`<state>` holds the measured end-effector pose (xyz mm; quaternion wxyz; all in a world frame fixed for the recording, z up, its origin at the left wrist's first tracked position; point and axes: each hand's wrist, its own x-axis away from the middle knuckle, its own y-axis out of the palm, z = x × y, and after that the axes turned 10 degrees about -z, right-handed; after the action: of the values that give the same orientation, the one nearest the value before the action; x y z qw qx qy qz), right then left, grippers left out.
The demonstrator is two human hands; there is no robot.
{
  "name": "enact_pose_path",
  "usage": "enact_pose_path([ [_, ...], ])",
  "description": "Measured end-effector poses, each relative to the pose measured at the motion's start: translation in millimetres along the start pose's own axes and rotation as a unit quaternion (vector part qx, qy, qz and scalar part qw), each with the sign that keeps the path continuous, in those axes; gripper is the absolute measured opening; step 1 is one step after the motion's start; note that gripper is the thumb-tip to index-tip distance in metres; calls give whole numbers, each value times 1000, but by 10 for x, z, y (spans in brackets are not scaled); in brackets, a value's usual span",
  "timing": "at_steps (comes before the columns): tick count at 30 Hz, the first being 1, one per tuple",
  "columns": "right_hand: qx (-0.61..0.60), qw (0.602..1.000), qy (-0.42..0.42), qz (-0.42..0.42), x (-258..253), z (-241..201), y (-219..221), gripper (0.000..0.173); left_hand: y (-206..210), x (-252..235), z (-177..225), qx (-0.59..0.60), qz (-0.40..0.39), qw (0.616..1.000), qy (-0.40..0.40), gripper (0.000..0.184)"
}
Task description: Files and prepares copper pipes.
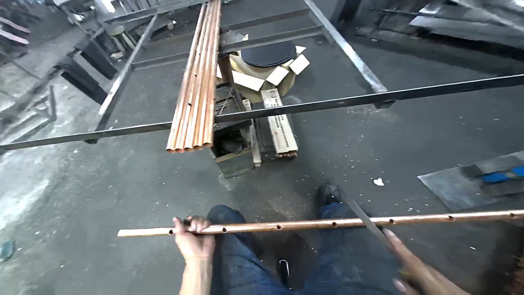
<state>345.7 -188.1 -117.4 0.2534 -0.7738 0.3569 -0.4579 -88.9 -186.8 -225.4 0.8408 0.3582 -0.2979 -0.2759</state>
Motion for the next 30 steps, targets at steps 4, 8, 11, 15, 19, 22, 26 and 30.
enact_pose_path([
  [4,173,985,-4,7,-549,-374,126,65,205,348,142,-13,-1,1000,-8,62],
  [8,302,950,-20,74,-1114,-471,436,43,319,516,464,-33,9,999,11,57],
  [11,315,947,-22,66,-1177,-478,476,34,167,369,1053,-57,46,993,95,48],
  [15,323,944,-41,58,-1115,-347,398,33,-186,185,1730,-198,129,953,189,15],
  [19,335,942,2,35,-1200,-150,195,30,-416,245,1774,-643,-35,759,94,36],
  [22,338,939,65,13,-1292,49,-51,30,-275,224,1631,-852,-176,483,-101,44],
  [26,333,937,105,15,-1383,251,-303,28,207,166,1092,-900,-301,142,-282,65],
  [30,272,958,83,36,-1329,391,-398,48,106,28,672,-886,-333,99,-308,45],
])
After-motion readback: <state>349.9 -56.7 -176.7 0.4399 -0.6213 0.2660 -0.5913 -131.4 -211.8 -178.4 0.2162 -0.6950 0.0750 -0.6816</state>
